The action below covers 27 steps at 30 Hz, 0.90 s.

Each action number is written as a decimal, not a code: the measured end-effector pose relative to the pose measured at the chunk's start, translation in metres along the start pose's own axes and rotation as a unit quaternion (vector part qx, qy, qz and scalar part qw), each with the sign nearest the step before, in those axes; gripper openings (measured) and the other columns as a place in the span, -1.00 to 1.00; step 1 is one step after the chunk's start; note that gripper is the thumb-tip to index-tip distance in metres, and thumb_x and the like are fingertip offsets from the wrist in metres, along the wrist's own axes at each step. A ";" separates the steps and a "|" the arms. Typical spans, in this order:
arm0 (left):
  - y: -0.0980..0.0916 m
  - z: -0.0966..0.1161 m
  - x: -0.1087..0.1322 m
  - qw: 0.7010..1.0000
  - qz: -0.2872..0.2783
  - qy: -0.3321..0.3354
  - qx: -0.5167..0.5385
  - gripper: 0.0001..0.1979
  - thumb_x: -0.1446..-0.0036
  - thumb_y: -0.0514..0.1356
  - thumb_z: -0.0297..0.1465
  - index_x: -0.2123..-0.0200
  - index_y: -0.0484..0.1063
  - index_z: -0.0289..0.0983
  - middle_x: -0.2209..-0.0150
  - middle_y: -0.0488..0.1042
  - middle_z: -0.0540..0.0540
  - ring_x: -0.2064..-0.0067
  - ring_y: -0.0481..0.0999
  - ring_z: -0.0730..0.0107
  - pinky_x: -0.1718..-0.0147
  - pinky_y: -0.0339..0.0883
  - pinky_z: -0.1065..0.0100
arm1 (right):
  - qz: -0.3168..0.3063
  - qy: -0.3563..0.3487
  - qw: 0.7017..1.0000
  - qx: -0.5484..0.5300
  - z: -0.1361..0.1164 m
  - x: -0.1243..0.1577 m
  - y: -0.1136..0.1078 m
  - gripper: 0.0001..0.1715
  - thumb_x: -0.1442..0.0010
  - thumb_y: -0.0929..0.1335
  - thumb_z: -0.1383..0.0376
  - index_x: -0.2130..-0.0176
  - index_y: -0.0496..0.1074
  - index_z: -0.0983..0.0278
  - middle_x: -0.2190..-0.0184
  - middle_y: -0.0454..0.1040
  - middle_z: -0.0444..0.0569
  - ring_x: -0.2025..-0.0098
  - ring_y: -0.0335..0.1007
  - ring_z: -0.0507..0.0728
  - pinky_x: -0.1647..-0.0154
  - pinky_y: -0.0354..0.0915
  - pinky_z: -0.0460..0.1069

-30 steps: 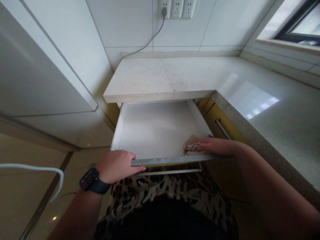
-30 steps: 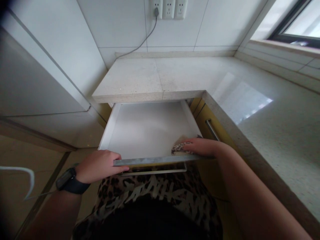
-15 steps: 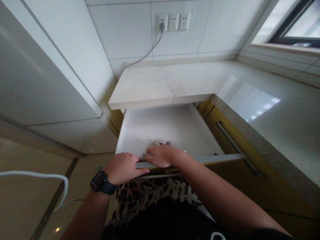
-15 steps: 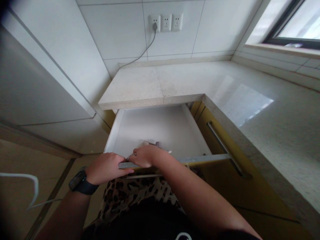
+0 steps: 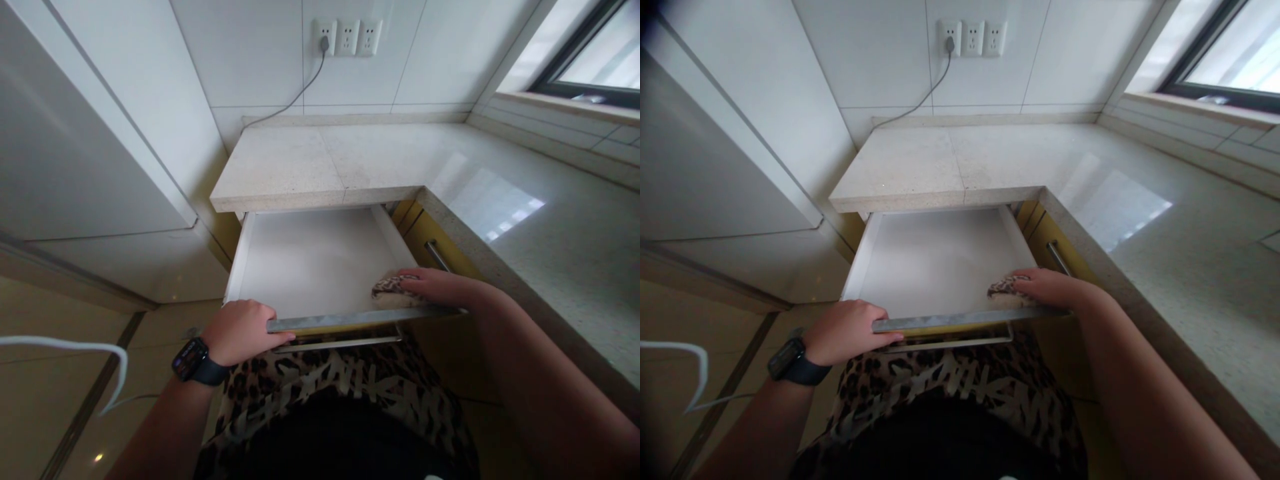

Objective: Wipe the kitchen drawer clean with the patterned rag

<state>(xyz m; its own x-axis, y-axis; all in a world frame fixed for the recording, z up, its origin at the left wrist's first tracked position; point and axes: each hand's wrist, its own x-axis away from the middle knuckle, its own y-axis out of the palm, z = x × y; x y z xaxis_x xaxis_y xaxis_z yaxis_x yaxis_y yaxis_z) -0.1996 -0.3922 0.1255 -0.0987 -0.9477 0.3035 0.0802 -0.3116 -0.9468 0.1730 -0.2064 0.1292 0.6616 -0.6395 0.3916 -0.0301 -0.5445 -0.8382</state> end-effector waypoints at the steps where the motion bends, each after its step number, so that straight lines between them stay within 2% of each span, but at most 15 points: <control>1: 0.000 0.000 0.000 1.000 0.000 -0.001 -0.001 -0.34 -0.12 -0.01 0.26 0.46 0.54 -0.17 0.44 0.55 -0.14 0.38 0.53 0.14 0.46 0.16 0.28 | -0.008 -0.005 1.000 -0.009 -0.004 0.000 0.000 -0.48 -0.32 0.16 0.10 -0.07 0.52 0.14 -0.05 0.54 -0.05 -0.04 0.46 0.24 -0.09 0.28 0.07; 3: 0.000 0.001 0.000 1.000 0.001 -0.001 -0.002 -0.34 -0.13 -0.01 0.26 0.44 0.54 -0.17 0.44 0.55 -0.14 0.37 0.53 0.13 0.45 0.16 0.27 | -0.023 -0.006 1.000 -0.013 -0.024 -0.003 0.005 -0.47 -0.33 0.15 0.08 -0.06 0.52 0.15 -0.04 0.54 -0.02 -0.02 0.47 0.25 -0.08 0.26 0.08; 6: 0.000 0.001 0.000 1.000 0.004 0.005 -0.007 -0.34 -0.13 -0.03 0.26 0.44 0.54 -0.17 0.43 0.55 -0.14 0.37 0.54 0.12 0.45 0.16 0.27 | 0.007 -0.014 1.000 0.006 -0.074 -0.012 0.018 -0.48 -0.33 0.17 0.06 -0.08 0.51 0.15 0.01 0.57 0.03 0.02 0.48 0.25 -0.04 0.25 0.08; 9: 0.001 0.000 0.000 1.000 0.006 0.008 -0.012 -0.35 -0.15 -0.02 0.25 0.42 0.54 -0.17 0.42 0.56 -0.14 0.35 0.55 0.11 0.44 0.15 0.27 | 0.035 -0.058 0.997 0.026 -0.124 -0.025 0.033 -0.45 -0.34 0.16 0.03 -0.08 0.49 0.22 0.05 0.58 0.10 0.06 0.49 0.26 -0.01 0.24 0.09; 12: 0.002 0.000 0.000 1.000 0.004 0.007 -0.016 -0.35 -0.15 -0.03 0.25 0.41 0.53 -0.17 0.42 0.56 -0.14 0.34 0.56 0.10 0.44 0.13 0.27 | 0.049 -0.081 0.994 0.054 -0.150 -0.037 0.040 -0.42 -0.34 0.15 0.00 -0.04 0.50 0.26 0.10 0.58 0.16 0.10 0.50 0.30 0.05 0.25 0.11; 14: 0.002 0.000 0.000 1.000 0.004 0.007 -0.018 -0.34 -0.14 -0.03 0.26 0.41 0.53 -0.17 0.42 0.56 -0.14 0.34 0.56 0.09 0.45 0.12 0.26 | 0.045 -0.085 0.994 0.055 -0.147 -0.039 0.039 -0.42 -0.35 0.14 -0.01 -0.03 0.50 0.25 0.12 0.59 0.15 0.12 0.51 0.30 0.07 0.26 0.10; 16: 0.002 0.000 0.000 1.000 0.003 0.007 -0.016 -0.35 -0.14 -0.02 0.26 0.41 0.53 -0.16 0.42 0.56 -0.13 0.35 0.56 0.09 0.45 0.11 0.26 | 0.035 -0.079 0.995 0.049 -0.129 -0.034 0.034 -0.44 -0.35 0.14 0.01 -0.04 0.50 0.22 0.12 0.59 0.12 0.11 0.51 0.27 0.06 0.26 0.09; 19: 0.002 0.000 0.000 1.000 0.006 0.006 -0.013 -0.37 -0.14 -0.01 0.25 0.41 0.53 -0.14 0.43 0.55 -0.11 0.36 0.55 0.11 0.46 0.11 0.27 | 0.024 -0.039 0.998 0.050 -0.082 -0.018 0.026 -0.49 -0.35 0.15 0.06 -0.01 0.53 0.17 0.07 0.59 0.07 0.10 0.51 0.26 0.02 0.26 0.09; 21: 0.003 -0.001 0.000 1.000 0.012 0.006 -0.013 -0.37 -0.13 -0.01 0.26 0.40 0.53 -0.13 0.43 0.55 -0.11 0.35 0.55 0.11 0.46 0.11 0.28 | 0.029 0.018 0.998 0.048 -0.050 -0.007 0.020 -0.49 -0.34 0.15 0.06 -0.01 0.54 0.16 0.04 0.58 0.06 0.08 0.50 0.27 0.02 0.29 0.11; 23: 0.003 -0.001 0.000 1.000 0.020 0.008 -0.015 -0.37 -0.13 -0.01 0.26 0.40 0.54 -0.14 0.43 0.55 -0.12 0.35 0.55 0.11 0.45 0.12 0.28 | 0.036 0.050 0.997 0.044 -0.027 0.001 0.015 -0.47 -0.33 0.15 0.07 -0.04 0.53 0.18 -0.02 0.55 0.07 0.02 0.49 0.28 -0.01 0.29 0.11; 25: 0.003 -0.001 0.000 1.000 0.023 0.008 -0.016 -0.36 -0.13 -0.01 0.26 0.41 0.53 -0.15 0.43 0.55 -0.13 0.35 0.55 0.11 0.45 0.13 0.28 | 0.034 0.060 0.997 0.044 -0.021 0.003 0.014 -0.46 -0.33 0.15 0.07 -0.04 0.54 0.19 -0.02 0.55 0.08 0.01 0.48 0.29 -0.03 0.29 0.12; 27: 0.002 0.000 0.001 1.000 0.022 0.002 -0.017 -0.37 -0.13 0.00 0.25 0.42 0.53 -0.15 0.43 0.55 -0.13 0.36 0.54 0.11 0.46 0.13 0.28 | 0.025 0.056 0.997 0.048 -0.033 -0.001 0.016 -0.47 -0.32 0.17 0.06 -0.02 0.55 0.17 0.03 0.57 0.06 0.03 0.48 0.29 -0.02 0.29 0.12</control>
<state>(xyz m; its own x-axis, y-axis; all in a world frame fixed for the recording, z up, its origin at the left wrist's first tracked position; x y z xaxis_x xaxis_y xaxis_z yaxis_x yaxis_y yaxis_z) -0.1994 -0.3935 0.1237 -0.1001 -0.9603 0.2605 0.0507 -0.2664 -0.9625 0.1471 -0.2318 0.1281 0.5737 -0.7240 0.3830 0.0135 -0.4592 -0.8883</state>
